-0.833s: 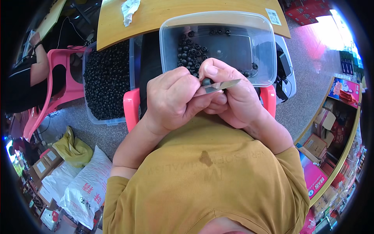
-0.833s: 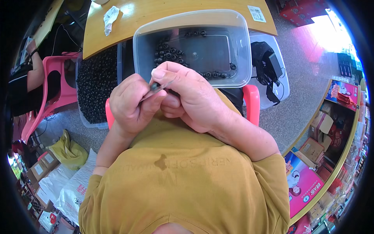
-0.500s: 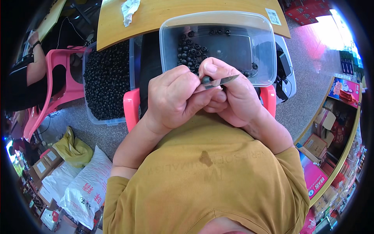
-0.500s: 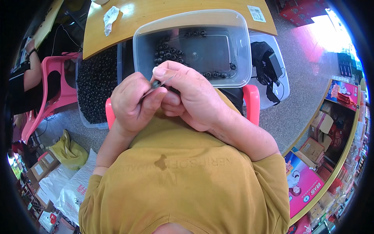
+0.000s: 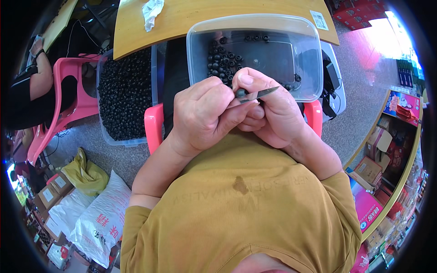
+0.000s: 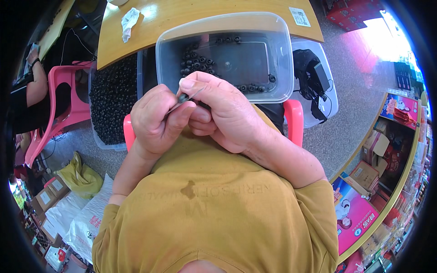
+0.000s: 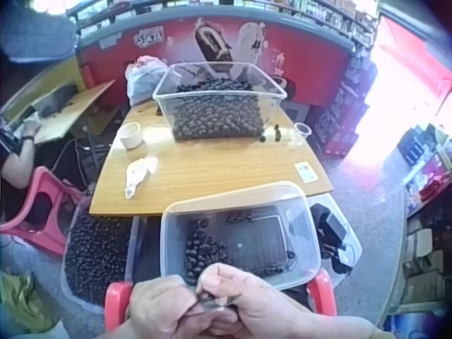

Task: Peeling small dark round objects using a small manual knife.

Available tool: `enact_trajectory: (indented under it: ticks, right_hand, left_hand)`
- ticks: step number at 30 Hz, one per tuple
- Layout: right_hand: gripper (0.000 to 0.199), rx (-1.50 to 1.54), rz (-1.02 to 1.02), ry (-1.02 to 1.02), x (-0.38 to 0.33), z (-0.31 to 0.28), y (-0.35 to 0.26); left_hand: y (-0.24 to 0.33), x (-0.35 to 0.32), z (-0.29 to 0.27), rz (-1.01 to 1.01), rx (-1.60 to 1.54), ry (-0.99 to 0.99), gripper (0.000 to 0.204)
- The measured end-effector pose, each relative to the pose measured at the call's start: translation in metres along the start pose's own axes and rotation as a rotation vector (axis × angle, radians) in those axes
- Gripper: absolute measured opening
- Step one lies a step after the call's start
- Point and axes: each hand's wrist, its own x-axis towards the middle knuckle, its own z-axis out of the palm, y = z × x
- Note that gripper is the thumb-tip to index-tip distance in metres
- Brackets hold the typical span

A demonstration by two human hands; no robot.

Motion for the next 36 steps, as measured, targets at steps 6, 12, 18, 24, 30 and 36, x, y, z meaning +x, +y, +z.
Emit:
enact_trajectory:
  ticks: [6, 12, 18, 24, 30, 36]
  right_hand:
    - [0.019, -0.016, 0.014, -0.002, -0.0006, -0.0002, -0.0007]
    - [0.021, -0.051, 0.003, -0.037, -0.0013, -0.0008, 0.0005]
    - [0.021, -0.06, -0.037, -0.064, -0.0021, -0.0006, 0.0018]
    - [0.02, -0.041, 0.003, -0.06, -0.0035, -0.0011, -0.0019]
    - [0.019, -0.048, 0.005, -0.095, -0.0045, 0.0001, -0.0019]
    - [0.019, -0.038, 0.011, -0.085, -0.0051, -0.0005, -0.0039]
  left_hand:
    - [-0.0002, 0.0009, -0.0016, 0.034, 0.028, -0.003, 0.032]
    - [0.0016, -0.0007, -0.004, 0.07, 0.075, 0.018, 0.034]
    - [0.0025, 0.0012, -0.005, 0.096, 0.074, 0.004, 0.032]
    - [0.002, 0.0024, -0.0052, 0.123, 0.11, 0.006, 0.031]
    - [0.0067, 0.0059, -0.0051, 0.11, 0.1, 0.061, 0.035]
    - [0.0063, 0.0029, -0.004, 0.094, 0.11, 0.017, 0.033]
